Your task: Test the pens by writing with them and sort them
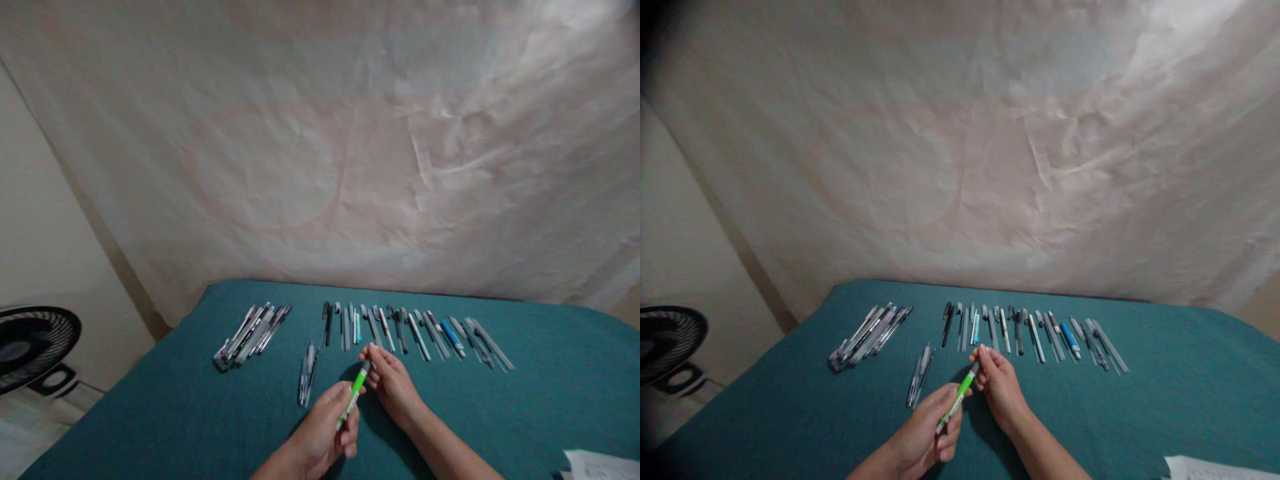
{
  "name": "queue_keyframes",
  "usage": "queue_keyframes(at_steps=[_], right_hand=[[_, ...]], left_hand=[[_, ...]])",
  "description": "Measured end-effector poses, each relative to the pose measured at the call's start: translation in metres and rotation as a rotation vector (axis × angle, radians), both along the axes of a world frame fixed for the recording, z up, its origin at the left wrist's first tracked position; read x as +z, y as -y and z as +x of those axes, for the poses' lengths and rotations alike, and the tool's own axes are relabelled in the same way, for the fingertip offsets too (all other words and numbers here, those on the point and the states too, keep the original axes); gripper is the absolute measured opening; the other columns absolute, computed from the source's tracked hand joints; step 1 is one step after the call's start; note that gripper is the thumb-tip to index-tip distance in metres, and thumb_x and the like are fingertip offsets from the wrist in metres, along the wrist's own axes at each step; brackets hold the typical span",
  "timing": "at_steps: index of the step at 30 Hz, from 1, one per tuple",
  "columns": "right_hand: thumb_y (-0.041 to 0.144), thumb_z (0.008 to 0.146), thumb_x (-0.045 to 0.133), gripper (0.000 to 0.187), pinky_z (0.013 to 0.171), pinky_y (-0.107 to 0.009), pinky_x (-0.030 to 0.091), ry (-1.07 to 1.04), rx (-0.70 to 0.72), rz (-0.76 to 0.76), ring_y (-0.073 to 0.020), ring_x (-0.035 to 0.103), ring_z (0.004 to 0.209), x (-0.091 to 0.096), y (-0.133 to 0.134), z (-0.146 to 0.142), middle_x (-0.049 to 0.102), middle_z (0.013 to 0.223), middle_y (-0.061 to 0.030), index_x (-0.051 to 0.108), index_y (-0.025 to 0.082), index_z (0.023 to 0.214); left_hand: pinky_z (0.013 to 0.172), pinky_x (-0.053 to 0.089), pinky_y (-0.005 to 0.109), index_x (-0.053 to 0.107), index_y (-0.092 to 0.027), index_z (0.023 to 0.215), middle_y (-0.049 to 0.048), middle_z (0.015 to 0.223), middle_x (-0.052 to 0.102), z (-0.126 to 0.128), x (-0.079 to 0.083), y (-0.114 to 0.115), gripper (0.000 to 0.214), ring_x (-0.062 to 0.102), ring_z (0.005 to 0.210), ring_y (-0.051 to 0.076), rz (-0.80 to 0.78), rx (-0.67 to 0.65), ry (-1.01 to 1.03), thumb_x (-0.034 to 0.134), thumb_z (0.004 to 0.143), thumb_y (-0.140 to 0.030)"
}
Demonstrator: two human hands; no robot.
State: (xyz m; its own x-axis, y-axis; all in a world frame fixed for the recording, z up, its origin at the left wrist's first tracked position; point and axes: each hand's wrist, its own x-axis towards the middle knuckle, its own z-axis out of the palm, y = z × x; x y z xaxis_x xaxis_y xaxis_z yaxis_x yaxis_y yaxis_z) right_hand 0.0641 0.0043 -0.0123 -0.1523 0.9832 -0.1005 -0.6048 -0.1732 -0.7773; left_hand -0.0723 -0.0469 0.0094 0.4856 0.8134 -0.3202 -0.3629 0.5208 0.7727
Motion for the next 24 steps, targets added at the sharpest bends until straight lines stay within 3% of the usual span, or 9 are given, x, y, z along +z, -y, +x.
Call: queue_keyframes(at_steps=[9,14,17,20,24], right_hand=[[0.033,0.075,0.061,0.022,0.039,-0.013,0.029,-0.138,0.054,-0.043,-0.0007,0.028,0.044,0.0,-0.001,0.003,0.055,0.075,-0.0004,0.064,0.014,0.087],[0.031,0.077,0.059,0.022,0.04,-0.013,0.03,-0.177,0.095,-0.042,-0.0018,0.029,0.045,0.003,0.001,0.004,0.052,0.066,0.0014,0.063,0.013,0.089],[0.032,0.079,0.056,0.024,0.042,-0.014,0.031,-0.173,0.117,-0.042,-0.0028,0.031,0.045,0.005,0.002,0.005,0.047,0.057,0.0036,0.062,0.013,0.094],[0.034,0.081,0.053,0.027,0.042,-0.016,0.032,-0.151,0.166,-0.027,-0.004,0.033,0.044,0.007,0.003,0.004,0.043,0.051,0.0048,0.061,0.013,0.098],[0.035,0.082,0.05,0.027,0.043,-0.017,0.033,-0.077,0.199,0.008,-0.0044,0.037,0.044,0.009,0.006,0.002,0.046,0.054,0.0034,0.061,0.013,0.095]], left_hand=[[0.036,0.043,0.019,0.048,-0.014,0.099,-0.0052,0.051,0.046,-0.002,-0.007,-0.002,0.033,0.038,0.033,0.005,-0.025,0.002,0.031,0.039,0.085,-0.043],[0.034,0.044,0.018,0.048,-0.013,0.098,-0.0054,0.05,0.047,-0.003,-0.004,-0.002,0.03,0.039,0.031,0.004,-0.084,0.01,0.035,0.038,0.086,-0.039],[0.033,0.044,0.017,0.046,-0.015,0.1,-0.0037,0.053,0.05,-0.002,0.0,0.0,0.029,0.047,0.036,0.007,-0.096,-0.004,0.021,0.037,0.087,-0.039],[0.035,0.046,0.018,0.042,-0.018,0.102,-0.0005,0.062,0.054,0.0,0.005,0.004,0.029,0.057,0.05,0.012,-0.04,-0.048,0.039,0.035,0.087,-0.041],[0.042,0.049,0.02,0.04,-0.019,0.099,-0.001,0.072,0.054,0.004,0.004,0.007,0.023,0.059,0.061,0.013,0.044,-0.035,0.057,0.04,0.086,-0.038]])
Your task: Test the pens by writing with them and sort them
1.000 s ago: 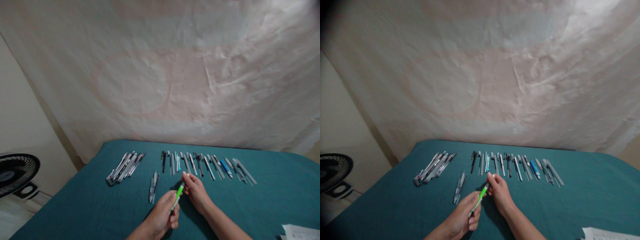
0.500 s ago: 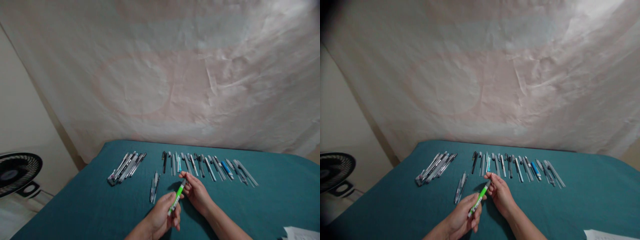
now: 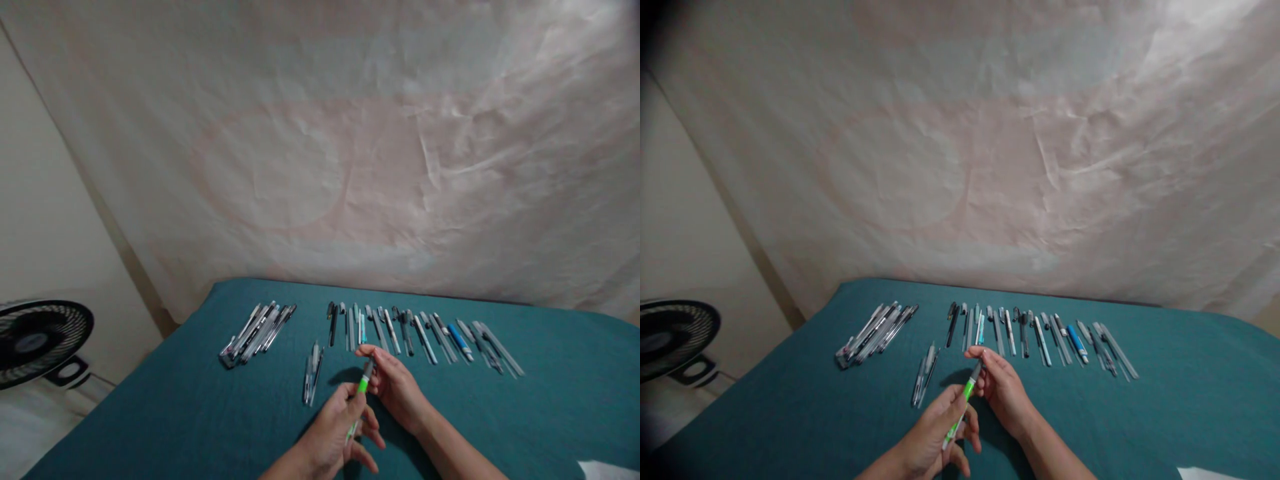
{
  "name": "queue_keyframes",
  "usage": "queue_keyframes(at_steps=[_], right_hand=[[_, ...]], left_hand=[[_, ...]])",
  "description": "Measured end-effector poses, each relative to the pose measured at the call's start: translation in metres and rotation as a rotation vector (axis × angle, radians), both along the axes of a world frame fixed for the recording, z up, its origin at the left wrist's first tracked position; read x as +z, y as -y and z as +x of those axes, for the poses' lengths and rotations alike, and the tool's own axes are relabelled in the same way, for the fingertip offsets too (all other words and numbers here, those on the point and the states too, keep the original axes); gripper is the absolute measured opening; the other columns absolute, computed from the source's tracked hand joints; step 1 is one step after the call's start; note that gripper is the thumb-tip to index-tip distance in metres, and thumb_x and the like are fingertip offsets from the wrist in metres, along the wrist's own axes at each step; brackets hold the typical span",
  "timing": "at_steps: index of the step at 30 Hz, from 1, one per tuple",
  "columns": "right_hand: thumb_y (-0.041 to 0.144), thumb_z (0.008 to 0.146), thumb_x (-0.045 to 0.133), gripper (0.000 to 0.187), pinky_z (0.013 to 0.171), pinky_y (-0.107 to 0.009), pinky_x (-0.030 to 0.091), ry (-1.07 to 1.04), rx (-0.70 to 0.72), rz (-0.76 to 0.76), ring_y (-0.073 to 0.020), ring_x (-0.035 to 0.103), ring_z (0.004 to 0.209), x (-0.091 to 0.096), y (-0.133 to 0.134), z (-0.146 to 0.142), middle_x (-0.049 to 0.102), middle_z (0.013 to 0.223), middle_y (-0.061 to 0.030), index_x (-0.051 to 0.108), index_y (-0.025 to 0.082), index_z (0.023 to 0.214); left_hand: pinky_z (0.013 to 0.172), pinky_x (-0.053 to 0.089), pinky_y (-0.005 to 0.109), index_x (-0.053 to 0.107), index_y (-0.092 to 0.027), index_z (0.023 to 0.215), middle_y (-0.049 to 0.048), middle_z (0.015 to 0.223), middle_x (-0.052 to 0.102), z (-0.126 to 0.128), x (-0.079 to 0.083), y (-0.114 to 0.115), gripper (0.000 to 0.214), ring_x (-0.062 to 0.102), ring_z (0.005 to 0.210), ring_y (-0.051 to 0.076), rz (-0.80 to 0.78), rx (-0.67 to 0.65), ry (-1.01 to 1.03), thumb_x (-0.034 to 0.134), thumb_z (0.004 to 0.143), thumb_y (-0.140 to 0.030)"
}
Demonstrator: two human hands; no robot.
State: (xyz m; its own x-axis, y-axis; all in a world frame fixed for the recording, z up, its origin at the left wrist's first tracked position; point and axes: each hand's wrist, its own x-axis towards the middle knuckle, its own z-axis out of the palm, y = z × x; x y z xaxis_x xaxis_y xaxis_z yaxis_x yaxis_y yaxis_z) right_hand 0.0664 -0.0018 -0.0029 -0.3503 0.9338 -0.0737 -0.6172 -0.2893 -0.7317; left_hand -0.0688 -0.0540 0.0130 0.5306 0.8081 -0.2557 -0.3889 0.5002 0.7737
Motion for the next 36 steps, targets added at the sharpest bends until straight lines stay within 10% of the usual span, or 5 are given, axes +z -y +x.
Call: queue_keyframes(at_steps=[13,36], right_hand=[[0.03,0.075,0.062,0.021,0.044,-0.017,0.031,0.111,-0.083,0.029,-0.0038,0.035,0.042,-0.011,0.0,-0.006,0.043,0.049,0.0061,0.054,0.015,0.063],[0.039,0.069,0.065,0.028,0.044,-0.019,0.031,0.175,-0.136,0.023,-0.0054,0.038,0.047,0.005,-0.007,0.01,0.053,0.063,0.001,0.065,0.016,0.086]], left_hand=[[0.047,0.037,0.02,0.043,-0.015,0.081,-0.0014,0.067,0.054,0.001,-0.018,-0.001,0.023,0.049,0.047,0.005,0.02,0.096,-0.089,0.042,0.085,-0.037],[0.037,0.017,0.018,0.039,-0.02,0.085,-0.0072,0.057,0.047,0.001,-0.013,-0.001,0.026,0.035,0.036,0.003,0.057,0.099,-0.121,0.042,0.082,-0.045]])
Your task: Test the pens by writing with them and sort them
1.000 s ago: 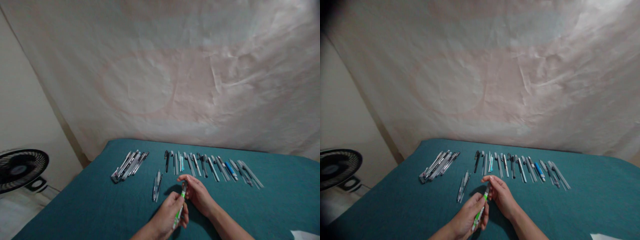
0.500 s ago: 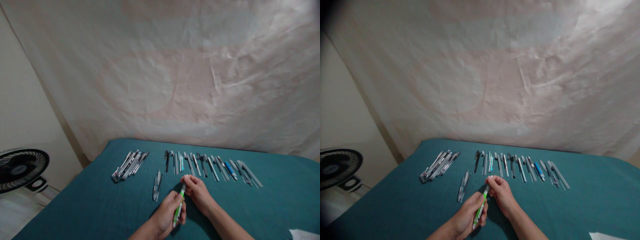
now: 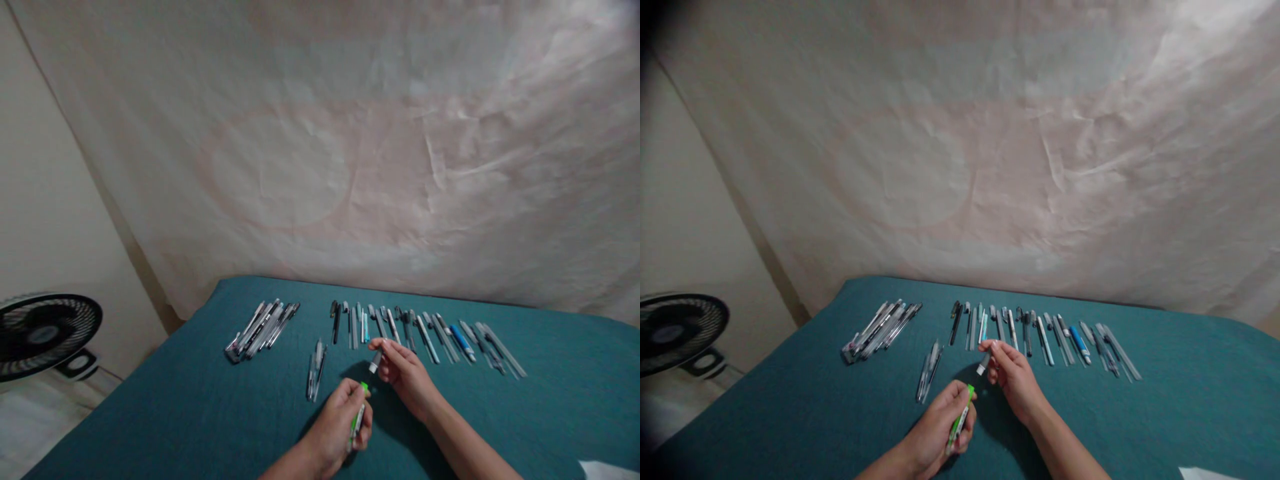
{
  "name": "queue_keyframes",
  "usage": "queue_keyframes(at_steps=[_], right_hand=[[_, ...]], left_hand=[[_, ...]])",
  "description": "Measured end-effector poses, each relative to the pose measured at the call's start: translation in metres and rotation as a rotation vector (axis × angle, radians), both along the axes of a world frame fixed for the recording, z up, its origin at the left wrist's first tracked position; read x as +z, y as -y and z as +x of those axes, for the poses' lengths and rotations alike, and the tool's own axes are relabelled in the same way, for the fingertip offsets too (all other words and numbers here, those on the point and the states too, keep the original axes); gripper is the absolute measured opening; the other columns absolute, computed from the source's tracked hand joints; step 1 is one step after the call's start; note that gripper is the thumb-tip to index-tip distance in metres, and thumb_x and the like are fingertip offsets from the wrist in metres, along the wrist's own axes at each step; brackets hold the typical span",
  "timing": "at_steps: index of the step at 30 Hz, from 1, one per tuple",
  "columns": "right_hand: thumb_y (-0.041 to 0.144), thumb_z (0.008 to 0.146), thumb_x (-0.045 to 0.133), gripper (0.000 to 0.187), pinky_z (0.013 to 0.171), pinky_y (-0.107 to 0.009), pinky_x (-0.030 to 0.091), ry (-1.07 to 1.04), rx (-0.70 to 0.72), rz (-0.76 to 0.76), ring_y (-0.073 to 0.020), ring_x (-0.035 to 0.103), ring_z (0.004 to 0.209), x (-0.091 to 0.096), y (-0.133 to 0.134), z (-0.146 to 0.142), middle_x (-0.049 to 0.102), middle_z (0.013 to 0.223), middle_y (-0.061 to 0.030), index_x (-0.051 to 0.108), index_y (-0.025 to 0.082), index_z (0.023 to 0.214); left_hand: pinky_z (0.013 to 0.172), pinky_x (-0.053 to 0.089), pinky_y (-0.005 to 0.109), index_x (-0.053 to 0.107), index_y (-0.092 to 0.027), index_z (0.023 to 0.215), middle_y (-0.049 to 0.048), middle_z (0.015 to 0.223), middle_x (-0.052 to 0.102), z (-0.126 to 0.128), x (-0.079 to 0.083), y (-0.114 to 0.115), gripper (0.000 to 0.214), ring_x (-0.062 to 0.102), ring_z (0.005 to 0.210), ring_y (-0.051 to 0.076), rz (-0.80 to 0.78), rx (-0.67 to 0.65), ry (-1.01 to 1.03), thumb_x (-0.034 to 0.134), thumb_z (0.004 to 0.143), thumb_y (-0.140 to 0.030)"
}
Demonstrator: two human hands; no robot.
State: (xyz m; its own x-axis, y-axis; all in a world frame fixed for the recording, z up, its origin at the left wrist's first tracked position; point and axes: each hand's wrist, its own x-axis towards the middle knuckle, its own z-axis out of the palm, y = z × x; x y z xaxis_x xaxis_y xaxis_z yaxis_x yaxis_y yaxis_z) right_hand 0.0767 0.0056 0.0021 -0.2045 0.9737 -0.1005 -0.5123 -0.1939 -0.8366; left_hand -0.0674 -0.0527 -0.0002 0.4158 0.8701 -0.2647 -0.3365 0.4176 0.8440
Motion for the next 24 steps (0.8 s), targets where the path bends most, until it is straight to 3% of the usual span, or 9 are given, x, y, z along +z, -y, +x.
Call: queue_keyframes(at_steps=[5,13,17,21,24], right_hand=[[0.036,0.068,0.066,0.029,0.045,-0.018,0.034,-0.037,-0.051,-0.024,-0.0054,0.042,0.052,0.003,-0.003,0.003,0.058,0.086,-0.0024,0.065,0.018,0.092],[0.034,0.068,0.066,0.03,0.045,-0.019,0.037,-0.003,-0.213,0.067,-0.0078,0.046,0.053,0.017,-0.02,0.021,0.056,0.068,0.0004,0.064,0.018,0.093],[0.036,0.067,0.066,0.029,0.043,-0.021,0.04,0.241,-0.136,0.072,-0.0088,0.047,0.046,0.005,-0.025,0.011,0.052,0.054,0.0035,0.061,0.016,0.087],[0.036,0.065,0.065,0.026,0.036,-0.022,0.036,0.532,-0.008,0.104,-0.011,0.047,0.037,-0.01,-0.025,-0.023,0.051,0.047,0.006,0.05,0.019,0.078],[0.033,0.063,0.065,0.023,0.036,-0.021,0.033,0.705,0.011,0.172,-0.0101,0.046,0.036,-0.014,-0.027,-0.046,0.051,0.047,0.0058,0.047,0.02,0.069]], left_hand=[[0.042,0.03,0.018,0.041,-0.019,0.105,-0.0034,0.063,0.053,0.0,0.0,0.0,0.034,0.048,0.045,0.007,0.002,0.012,0.036,0.046,0.081,-0.043],[0.043,0.033,0.019,0.046,-0.018,0.101,-0.0026,0.064,0.053,-0.001,-0.001,0.0,0.034,0.049,0.047,0.008,-0.005,0.038,0.04,0.049,0.079,-0.044],[0.044,0.031,0.019,0.046,-0.018,0.099,-0.0036,0.061,0.053,0.0,0.0,0.001,0.034,0.047,0.043,0.006,0.008,0.071,0.074,0.051,0.078,-0.044],[0.04,0.022,0.017,0.047,-0.018,0.096,-0.0042,0.06,0.052,-0.002,0.004,-0.001,0.03,0.039,0.039,0.004,0.03,0.127,0.126,0.052,0.078,-0.041],[0.039,0.021,0.017,0.047,-0.018,0.096,-0.0048,0.059,0.05,-0.005,0.007,-0.003,0.028,0.037,0.039,0.003,0.061,0.239,0.165,0.052,0.079,-0.039]])
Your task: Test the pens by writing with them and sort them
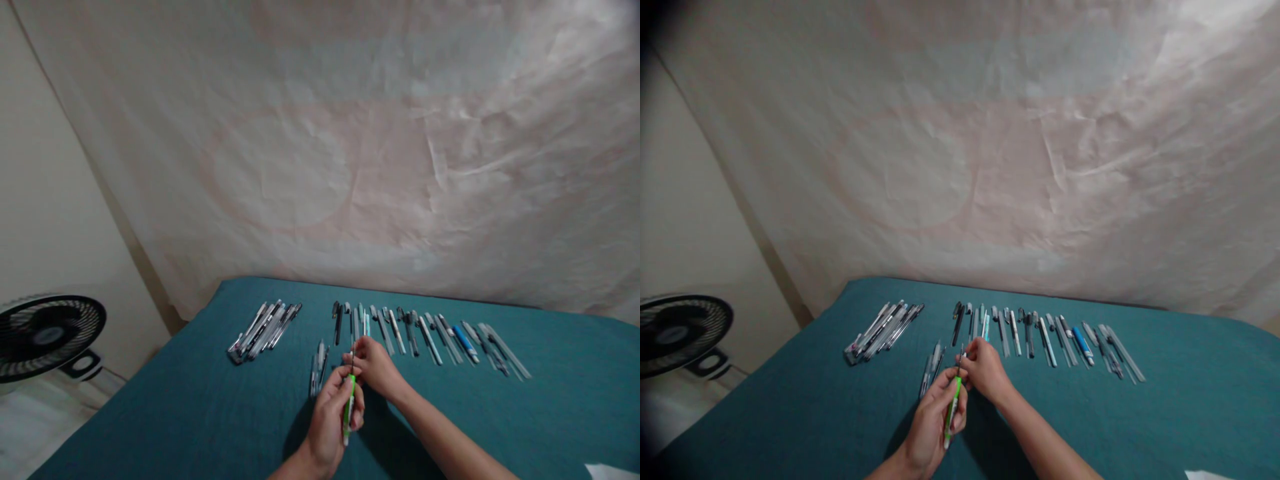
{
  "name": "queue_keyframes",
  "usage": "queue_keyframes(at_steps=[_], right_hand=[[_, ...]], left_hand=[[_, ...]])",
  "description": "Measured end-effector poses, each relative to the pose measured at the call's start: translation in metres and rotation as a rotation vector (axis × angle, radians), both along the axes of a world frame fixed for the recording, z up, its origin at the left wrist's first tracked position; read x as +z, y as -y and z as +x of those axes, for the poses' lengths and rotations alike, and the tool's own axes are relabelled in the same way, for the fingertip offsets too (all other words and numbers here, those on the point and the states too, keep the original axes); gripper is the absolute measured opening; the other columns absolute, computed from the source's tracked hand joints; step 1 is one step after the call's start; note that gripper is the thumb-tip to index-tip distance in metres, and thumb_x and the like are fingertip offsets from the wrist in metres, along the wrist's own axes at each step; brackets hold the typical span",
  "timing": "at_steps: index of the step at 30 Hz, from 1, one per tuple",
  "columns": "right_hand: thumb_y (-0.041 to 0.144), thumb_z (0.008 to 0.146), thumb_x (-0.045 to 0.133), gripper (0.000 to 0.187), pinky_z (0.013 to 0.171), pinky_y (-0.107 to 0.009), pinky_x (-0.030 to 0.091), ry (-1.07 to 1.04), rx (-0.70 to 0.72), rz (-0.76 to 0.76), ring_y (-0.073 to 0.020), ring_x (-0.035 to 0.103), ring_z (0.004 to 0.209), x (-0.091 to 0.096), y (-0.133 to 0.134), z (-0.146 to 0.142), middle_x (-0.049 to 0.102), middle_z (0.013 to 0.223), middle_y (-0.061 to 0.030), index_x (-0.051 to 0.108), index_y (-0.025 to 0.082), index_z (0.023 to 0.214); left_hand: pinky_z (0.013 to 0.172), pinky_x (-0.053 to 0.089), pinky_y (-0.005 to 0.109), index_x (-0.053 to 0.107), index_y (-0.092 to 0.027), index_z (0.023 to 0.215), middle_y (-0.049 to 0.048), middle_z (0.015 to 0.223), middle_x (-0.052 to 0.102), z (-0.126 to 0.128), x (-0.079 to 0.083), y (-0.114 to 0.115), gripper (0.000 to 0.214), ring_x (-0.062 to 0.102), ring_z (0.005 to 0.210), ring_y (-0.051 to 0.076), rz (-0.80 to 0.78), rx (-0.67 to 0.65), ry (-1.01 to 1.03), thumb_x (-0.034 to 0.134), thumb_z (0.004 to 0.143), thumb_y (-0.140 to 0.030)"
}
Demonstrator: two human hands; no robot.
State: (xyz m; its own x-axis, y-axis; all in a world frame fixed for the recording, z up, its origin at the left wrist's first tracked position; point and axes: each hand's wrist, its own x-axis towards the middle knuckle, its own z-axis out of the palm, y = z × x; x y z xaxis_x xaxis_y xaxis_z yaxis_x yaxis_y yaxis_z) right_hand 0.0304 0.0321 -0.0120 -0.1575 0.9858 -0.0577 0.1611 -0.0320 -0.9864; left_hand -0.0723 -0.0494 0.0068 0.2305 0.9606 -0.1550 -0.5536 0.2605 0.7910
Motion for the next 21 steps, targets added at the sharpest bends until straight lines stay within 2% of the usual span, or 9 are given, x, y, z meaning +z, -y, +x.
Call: queue_keyframes(at_steps=[6,11,14,16,19,21], right_hand=[[0.028,0.064,0.063,0.016,0.043,-0.021,0.03,0.235,-0.054,0.191,-0.0102,0.045,0.045,0.001,-0.008,-0.02,0.053,0.051,0.0022,0.05,0.019,0.066],[0.03,0.068,0.06,0.014,0.044,-0.021,0.031,0.255,-0.052,0.219,-0.0099,0.044,0.044,-0.005,-0.009,-0.021,0.052,0.049,0.0026,0.052,0.019,0.069],[0.035,0.072,0.055,0.016,0.04,-0.021,0.032,0.156,-0.047,0.169,-0.0105,0.046,0.041,-0.006,-0.006,-0.016,0.052,0.048,0.0026,0.053,0.019,0.07],[0.04,0.074,0.051,0.022,0.036,-0.021,0.033,0.051,-0.019,0.076,-0.0108,0.046,0.037,-0.002,-0.002,-0.011,0.053,0.049,0.0023,0.054,0.019,0.072],[0.046,0.075,0.049,0.03,0.035,-0.021,0.035,-0.144,0.039,-0.082,-0.0101,0.047,0.04,0.01,0.007,0.0,0.056,0.057,0.0005,0.057,0.017,0.077],[0.047,0.075,0.051,0.032,0.036,-0.019,0.035,-0.236,0.074,-0.122,-0.0085,0.047,0.044,0.02,0.015,0.005,0.058,0.066,-0.0008,0.058,0.016,0.079]], left_hand=[[0.037,0.021,0.017,0.045,-0.018,0.098,-0.0053,0.059,0.048,-0.004,-0.005,-0.004,0.029,0.036,0.038,0.004,-0.014,0.164,-0.055,0.052,0.078,-0.039],[0.036,0.022,0.017,0.045,-0.019,0.099,-0.0054,0.06,0.048,-0.004,-0.009,-0.004,0.036,0.037,0.039,0.004,-0.036,0.161,-0.098,0.055,0.075,-0.044],[0.036,0.023,0.017,0.046,-0.019,0.1,-0.0052,0.06,0.048,-0.004,-0.008,-0.003,0.037,0.037,0.039,0.005,-0.027,0.145,-0.12,0.053,0.075,-0.045],[0.036,0.023,0.017,0.046,-0.018,0.1,-0.0051,0.06,0.048,-0.004,-0.007,-0.003,0.037,0.037,0.039,0.005,-0.023,0.14,-0.139,0.052,0.076,-0.046],[0.037,0.023,0.016,0.045,-0.018,0.101,-0.0052,0.061,0.047,-0.003,-0.008,-0.003,0.036,0.037,0.04,0.004,-0.006,0.139,-0.166,0.048,0.079,-0.046],[0.036,0.023,0.016,0.045,-0.018,0.102,-0.0053,0.06,0.047,-0.003,-0.008,-0.002,0.034,0.036,0.039,0.004,0.011,0.133,-0.19,0.046,0.08,-0.045]])
